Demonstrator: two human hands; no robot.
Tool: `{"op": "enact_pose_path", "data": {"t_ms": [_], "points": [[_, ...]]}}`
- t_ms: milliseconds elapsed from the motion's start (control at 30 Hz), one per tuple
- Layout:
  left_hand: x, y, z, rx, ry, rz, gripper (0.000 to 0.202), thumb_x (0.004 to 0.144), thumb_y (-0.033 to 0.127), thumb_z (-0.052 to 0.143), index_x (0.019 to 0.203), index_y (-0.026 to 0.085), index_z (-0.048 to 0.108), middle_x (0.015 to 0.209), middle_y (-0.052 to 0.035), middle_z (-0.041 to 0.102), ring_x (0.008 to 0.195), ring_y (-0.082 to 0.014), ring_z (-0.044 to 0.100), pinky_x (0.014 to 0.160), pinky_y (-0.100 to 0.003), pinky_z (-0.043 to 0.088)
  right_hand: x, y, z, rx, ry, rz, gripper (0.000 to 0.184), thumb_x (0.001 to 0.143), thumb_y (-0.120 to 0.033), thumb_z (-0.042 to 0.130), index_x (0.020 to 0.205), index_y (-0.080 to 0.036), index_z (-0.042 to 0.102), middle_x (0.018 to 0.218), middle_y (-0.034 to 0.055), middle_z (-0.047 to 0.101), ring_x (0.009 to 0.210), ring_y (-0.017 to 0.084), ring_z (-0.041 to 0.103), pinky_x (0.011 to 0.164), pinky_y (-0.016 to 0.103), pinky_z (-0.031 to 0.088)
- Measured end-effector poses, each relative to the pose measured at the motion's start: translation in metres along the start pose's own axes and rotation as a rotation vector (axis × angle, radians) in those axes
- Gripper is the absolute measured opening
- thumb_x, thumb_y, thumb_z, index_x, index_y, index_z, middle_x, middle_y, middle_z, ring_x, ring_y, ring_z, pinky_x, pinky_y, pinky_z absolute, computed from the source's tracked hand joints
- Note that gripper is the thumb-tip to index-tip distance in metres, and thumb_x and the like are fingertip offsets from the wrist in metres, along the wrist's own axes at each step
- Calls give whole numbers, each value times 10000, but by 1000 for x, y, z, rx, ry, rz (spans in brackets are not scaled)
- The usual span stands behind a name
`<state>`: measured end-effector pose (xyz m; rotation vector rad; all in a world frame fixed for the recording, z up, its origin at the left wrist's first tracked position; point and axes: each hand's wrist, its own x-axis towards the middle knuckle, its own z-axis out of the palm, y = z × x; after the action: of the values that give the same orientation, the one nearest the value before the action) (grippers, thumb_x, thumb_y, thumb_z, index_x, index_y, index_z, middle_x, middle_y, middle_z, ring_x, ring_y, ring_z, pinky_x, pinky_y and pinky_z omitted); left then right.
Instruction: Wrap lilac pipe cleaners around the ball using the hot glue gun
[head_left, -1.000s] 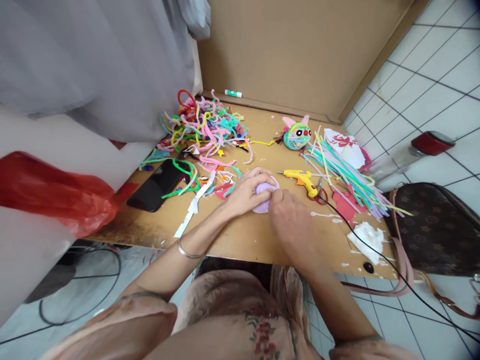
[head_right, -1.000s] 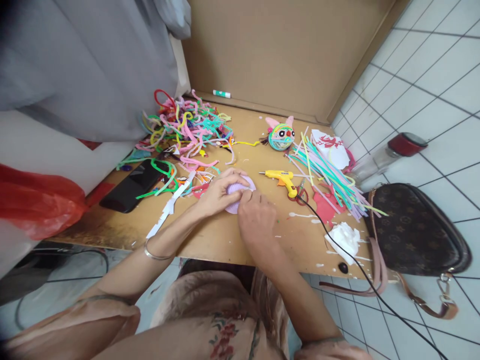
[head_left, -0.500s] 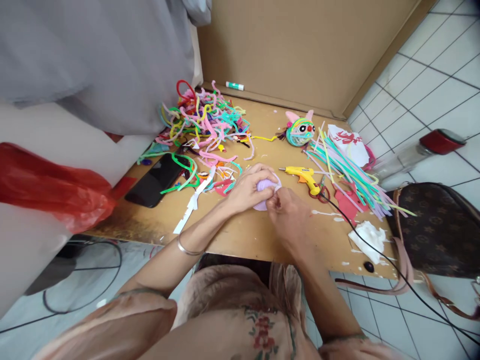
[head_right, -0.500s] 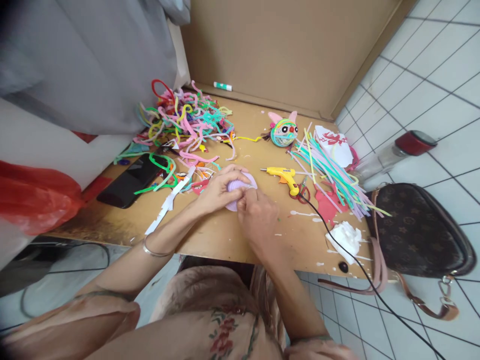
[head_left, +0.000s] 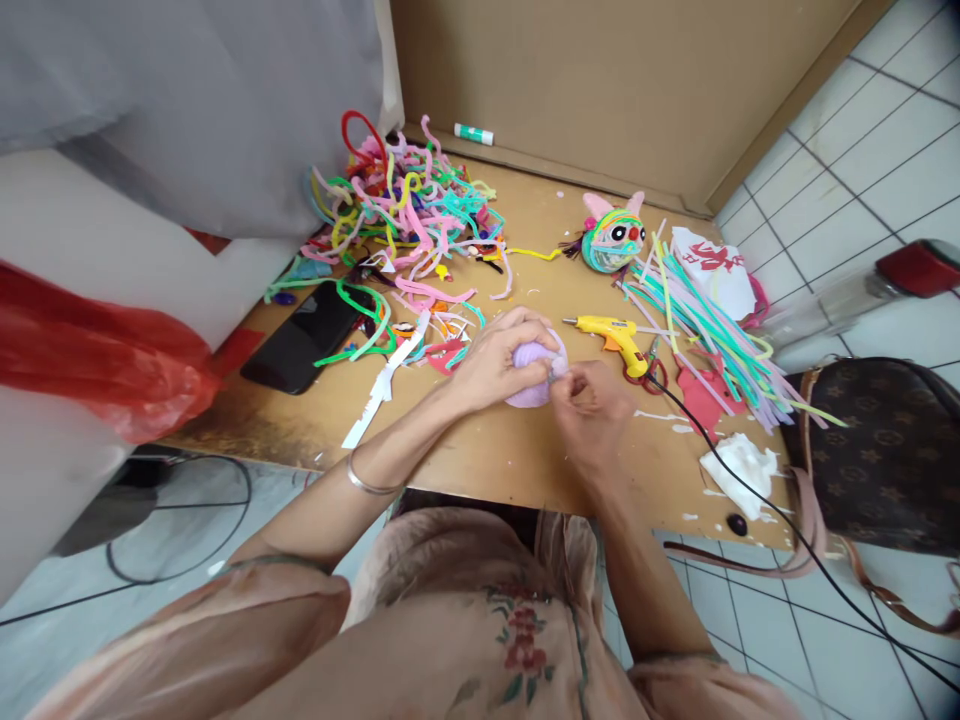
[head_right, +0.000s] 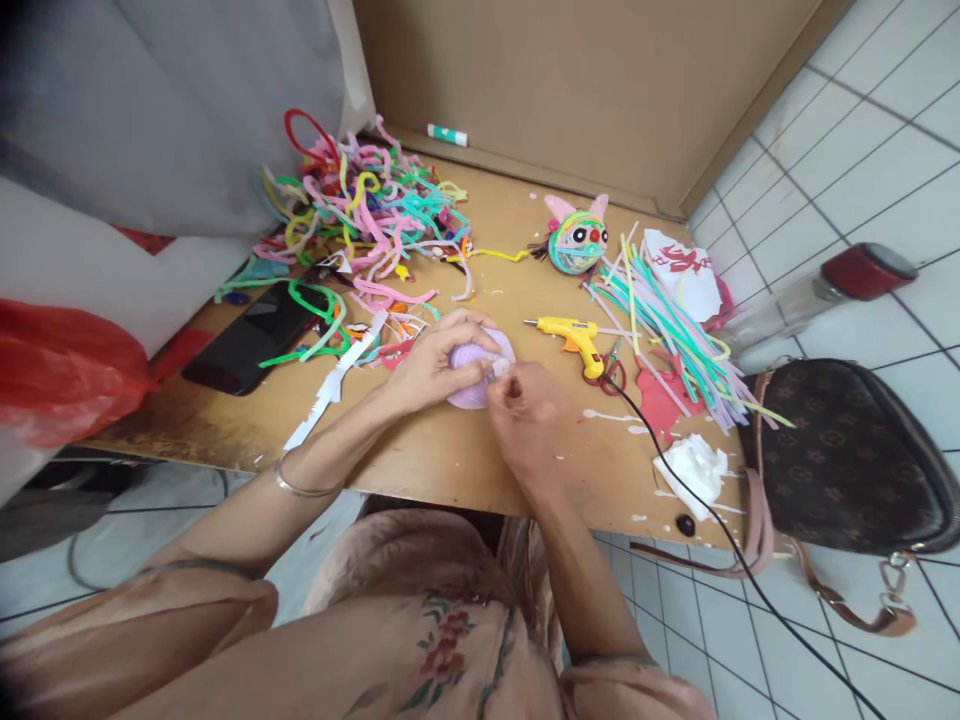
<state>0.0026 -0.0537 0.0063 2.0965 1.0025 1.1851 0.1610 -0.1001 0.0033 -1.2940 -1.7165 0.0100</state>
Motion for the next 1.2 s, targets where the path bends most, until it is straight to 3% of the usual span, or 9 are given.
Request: {"op": "enact_pose_path", "data": {"t_ms": [100,233,367,433,500,667,867,1033,1200], "points": [[-1,-1,-1,-32,15,10,174,816,223,612,970,195,689,1149,-64,638,1143,-211,603,1043,-392,474,0,2,2,131,56,168,128,817,-223,497,718,-197,575,662,-3,623,614,129,565,633,273,470],[-1,-1,-4,-41,-5,7,168,825,228,602,971,193,678,1137,-63,644,1137,-211,606,1034,-396,476,0,1,8,315,82,437,129,768,-282,545,682,-195,587,610,-31,590,579,125,543,600,274,469],[0,1,-7,-26,-4,-1,162,830,248,603,965,192,672,1133,-71,649,1130,-218,612,1018,-401,482,2,0,14,435,139,588,113,722,-291,568,666,-195,585,601,-43,577,570,116,527,596,268,463],[1,1,-7,-22,-3,-9,164,837,258,596,966,190,672,1130,-72,650,1122,-215,615,1014,-400,484,3,1,11,464,106,622,131,744,-296,556,670,-192,587,604,-36,582,573,119,534,597,271,465],[1,2,-6,-22,-6,-16,168,836,257,594,968,192,674,1137,-72,648,1124,-210,615,1015,-396,483,5,3,2,453,0,557,154,796,-310,548,733,-188,618,670,-13,629,633,137,580,637,285,487],[1,2,-4,-29,-13,1,180,824,251,606,972,201,693,1122,-65,647,1125,-210,613,1009,-388,481,5,5,-24,157,-211,153,244,929,-370,540,1050,-201,668,963,62,697,883,192,635,805,351,513],[-1,5,-2,11,-21,-6,185,826,241,599,983,211,692,1152,-61,639,1158,-221,605,1027,-403,475,4,-6,-23,-234,-329,-72,272,1009,-274,439,927,-163,673,877,92,682,787,180,607,668,288,422],[0,7,-1,41,-34,-6,194,818,221,594,985,209,691,1175,-63,626,1141,-218,612,1016,-403,480,4,-9,-14,-452,-284,-126,256,963,-164,455,772,-168,626,749,65,643,604,143,515,542,290,263],[-1,6,0,37,-19,-8,183,811,225,605,972,203,688,1153,-60,627,1134,-214,613,1007,-384,478,0,-3,-4,-301,-100,-110,209,904,-152,468,714,-200,540,689,26,600,620,140,520,568,268,328]]}}
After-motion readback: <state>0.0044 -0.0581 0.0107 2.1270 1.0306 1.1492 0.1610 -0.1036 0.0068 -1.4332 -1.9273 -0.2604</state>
